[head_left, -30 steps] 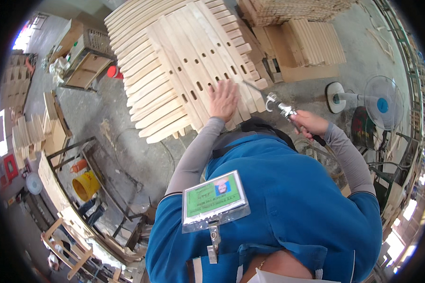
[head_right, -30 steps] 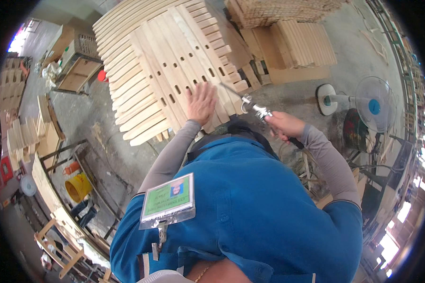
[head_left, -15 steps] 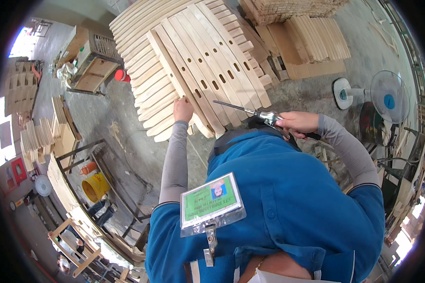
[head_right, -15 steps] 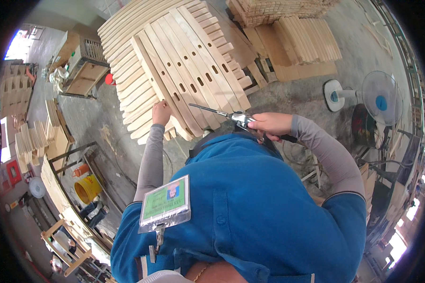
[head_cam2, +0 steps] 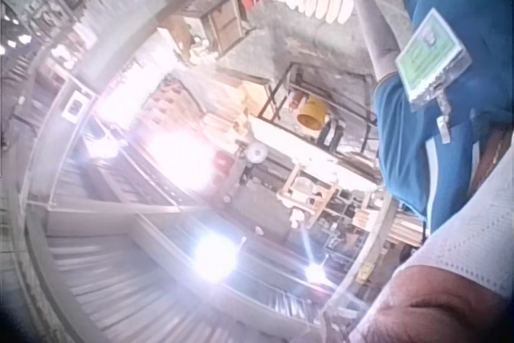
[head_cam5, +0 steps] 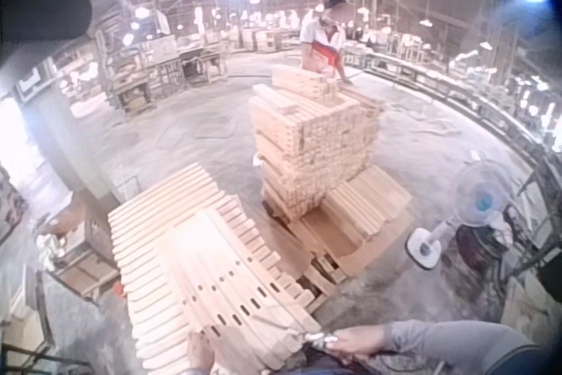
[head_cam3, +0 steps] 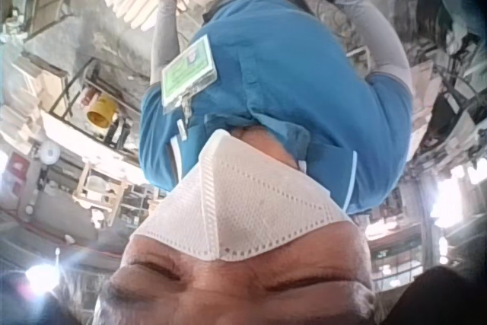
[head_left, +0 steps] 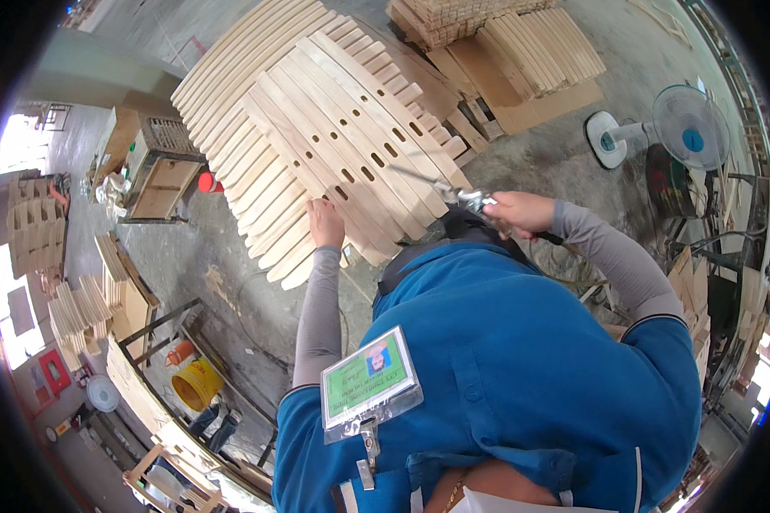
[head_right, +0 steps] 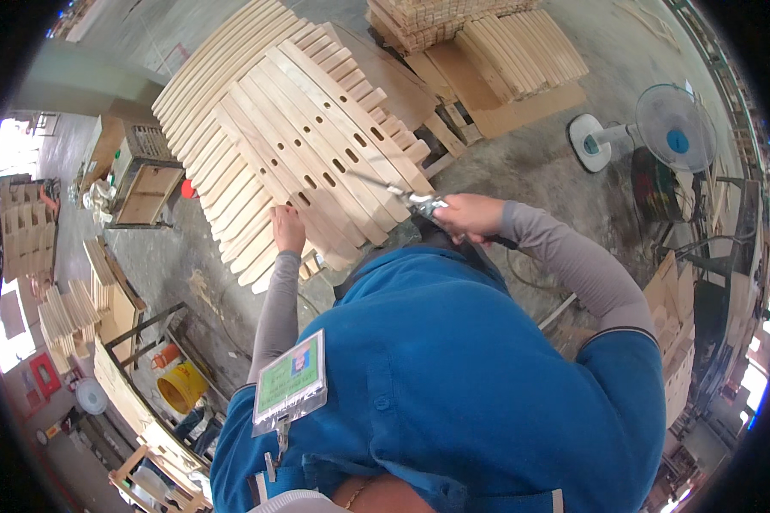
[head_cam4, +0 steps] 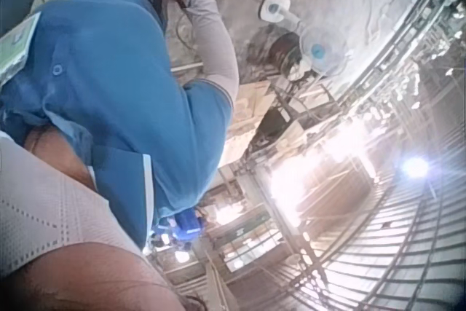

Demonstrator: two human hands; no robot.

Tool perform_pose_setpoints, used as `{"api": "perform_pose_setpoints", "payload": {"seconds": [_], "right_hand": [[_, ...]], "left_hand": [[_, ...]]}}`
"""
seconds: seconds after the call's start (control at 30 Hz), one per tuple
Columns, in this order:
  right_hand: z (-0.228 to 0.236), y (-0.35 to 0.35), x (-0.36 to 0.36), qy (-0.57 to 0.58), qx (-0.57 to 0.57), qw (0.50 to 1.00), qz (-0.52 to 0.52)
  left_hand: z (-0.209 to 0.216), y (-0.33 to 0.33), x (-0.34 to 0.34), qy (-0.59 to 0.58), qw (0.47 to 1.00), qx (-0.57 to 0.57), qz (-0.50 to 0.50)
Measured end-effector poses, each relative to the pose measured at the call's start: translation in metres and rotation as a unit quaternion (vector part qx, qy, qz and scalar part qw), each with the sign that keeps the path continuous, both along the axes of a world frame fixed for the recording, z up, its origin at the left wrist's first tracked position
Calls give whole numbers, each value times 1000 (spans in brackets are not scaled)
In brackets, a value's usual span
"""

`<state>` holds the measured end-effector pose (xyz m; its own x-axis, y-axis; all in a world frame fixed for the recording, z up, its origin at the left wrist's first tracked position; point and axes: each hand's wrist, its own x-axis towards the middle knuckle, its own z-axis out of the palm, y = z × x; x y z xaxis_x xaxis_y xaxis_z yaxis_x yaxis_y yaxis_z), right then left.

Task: The person stacks and aligns multiple light-colored wooden slats with pre-drilled holes on a workbench. They then use a brush to apply a white adhesive into the holes of the stacked pieces.

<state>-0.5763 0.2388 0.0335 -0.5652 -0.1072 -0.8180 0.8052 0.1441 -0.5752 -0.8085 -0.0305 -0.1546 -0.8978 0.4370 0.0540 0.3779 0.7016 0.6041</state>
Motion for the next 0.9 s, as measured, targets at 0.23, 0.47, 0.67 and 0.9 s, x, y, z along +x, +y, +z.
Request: {"api": "perform_pose_setpoints", "payload": {"seconds": [0.23,0.47,0.67,0.9], "right_hand": [[11,23,42,-42,-14,999,-27],[8,66,43,-36,-15,996,-80],[-28,123,15,-22,-69,994,-86],[-95,192,-126,95,-98,969,-207]], "left_hand": [[1,69,45,111,972,-180,-106],[5,143,55,98,957,-165,-216],[4,171,31,82,966,-190,-153],[14,148,30,31,968,-243,-55]]}}
